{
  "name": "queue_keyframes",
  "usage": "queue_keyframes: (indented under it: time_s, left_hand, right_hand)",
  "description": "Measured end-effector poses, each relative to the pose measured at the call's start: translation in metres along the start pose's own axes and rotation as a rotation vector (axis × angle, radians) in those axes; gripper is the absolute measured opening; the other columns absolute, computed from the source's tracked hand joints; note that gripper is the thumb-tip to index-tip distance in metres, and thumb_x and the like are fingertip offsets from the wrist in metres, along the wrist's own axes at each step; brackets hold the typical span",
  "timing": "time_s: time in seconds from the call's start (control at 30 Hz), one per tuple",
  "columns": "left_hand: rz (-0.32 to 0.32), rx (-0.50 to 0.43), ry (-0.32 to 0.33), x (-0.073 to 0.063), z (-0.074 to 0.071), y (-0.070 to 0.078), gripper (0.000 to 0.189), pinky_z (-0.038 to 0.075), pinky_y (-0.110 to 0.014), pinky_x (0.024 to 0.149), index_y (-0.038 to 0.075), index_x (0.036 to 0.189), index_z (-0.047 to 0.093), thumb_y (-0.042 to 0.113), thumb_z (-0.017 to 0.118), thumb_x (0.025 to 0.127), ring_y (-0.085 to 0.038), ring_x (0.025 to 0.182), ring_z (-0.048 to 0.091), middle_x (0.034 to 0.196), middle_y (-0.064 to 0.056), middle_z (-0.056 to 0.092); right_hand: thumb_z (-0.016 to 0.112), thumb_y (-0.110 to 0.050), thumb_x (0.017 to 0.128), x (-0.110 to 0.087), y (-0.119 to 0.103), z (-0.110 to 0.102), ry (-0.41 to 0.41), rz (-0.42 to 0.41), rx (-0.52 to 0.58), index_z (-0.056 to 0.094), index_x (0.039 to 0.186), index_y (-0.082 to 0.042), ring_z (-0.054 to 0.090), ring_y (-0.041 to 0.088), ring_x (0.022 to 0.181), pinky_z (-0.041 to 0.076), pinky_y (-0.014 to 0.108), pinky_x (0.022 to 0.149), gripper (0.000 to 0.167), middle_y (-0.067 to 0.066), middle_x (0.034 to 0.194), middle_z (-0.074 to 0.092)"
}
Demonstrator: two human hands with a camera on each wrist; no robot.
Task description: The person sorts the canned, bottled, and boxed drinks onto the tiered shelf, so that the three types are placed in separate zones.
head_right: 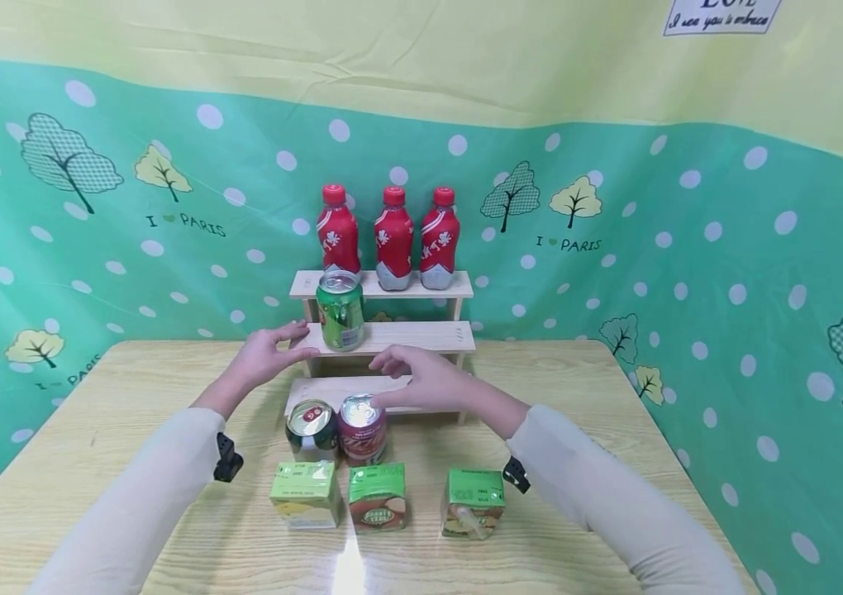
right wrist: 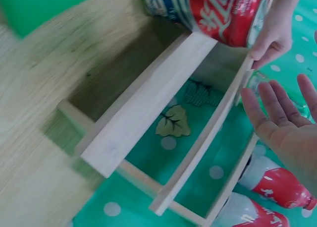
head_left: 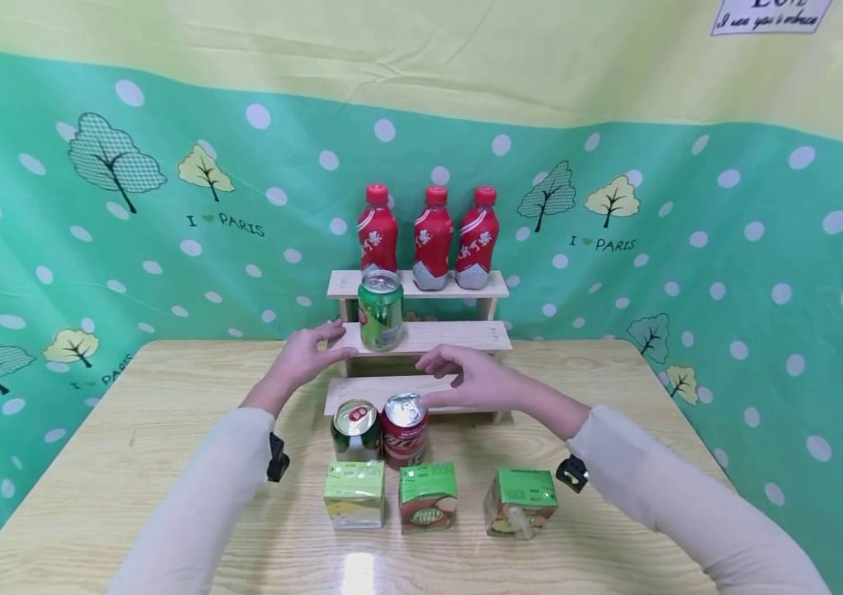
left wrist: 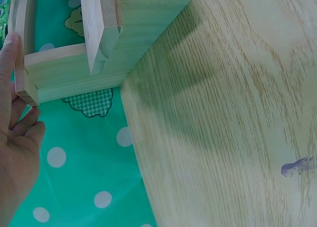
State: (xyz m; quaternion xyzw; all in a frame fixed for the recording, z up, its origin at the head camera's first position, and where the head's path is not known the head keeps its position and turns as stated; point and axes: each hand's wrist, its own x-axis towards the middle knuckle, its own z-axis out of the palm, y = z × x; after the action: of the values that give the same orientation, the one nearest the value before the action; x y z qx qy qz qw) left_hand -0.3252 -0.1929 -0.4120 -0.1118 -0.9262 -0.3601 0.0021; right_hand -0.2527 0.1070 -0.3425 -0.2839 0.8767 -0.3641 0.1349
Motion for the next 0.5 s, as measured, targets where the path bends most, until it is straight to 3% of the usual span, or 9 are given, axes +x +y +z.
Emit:
queue_keyframes:
  time_s: [0.33,0.5]
  left_hand:
    - [0.005,0.009,0.008,-0.001,0.0,0.0,0.071,0.028,-0.051,0.114,0.01,0.136,0.049,0.052,0.065,0.081,-0.033,0.141,0.027,0.149,-0.008,0.037]
    - [0.017,0.012,0.016,-0.002,0.0,0.001,0.07,0.028,-0.051,0.114,0.008,0.135,0.05,0.05,0.066,0.081,-0.034,0.141,0.028,0.148,-0.01,0.038]
  right_hand:
    - [0.075,-0.032,0.079,0.002,0.018,0.006,-0.088,0.041,-0.039,0.053,0.125,-0.012,0.053,0.023,0.113,0.05,0.044,0.093,0.054,0.008,0.12,0.059]
    - [0.076,-0.034,0.078,0.004,0.026,0.013,-0.11,0.045,-0.049,0.051,0.127,-0.014,0.054,0.021,0.112,0.051,0.038,0.09,0.059,0.005,0.119,0.058]
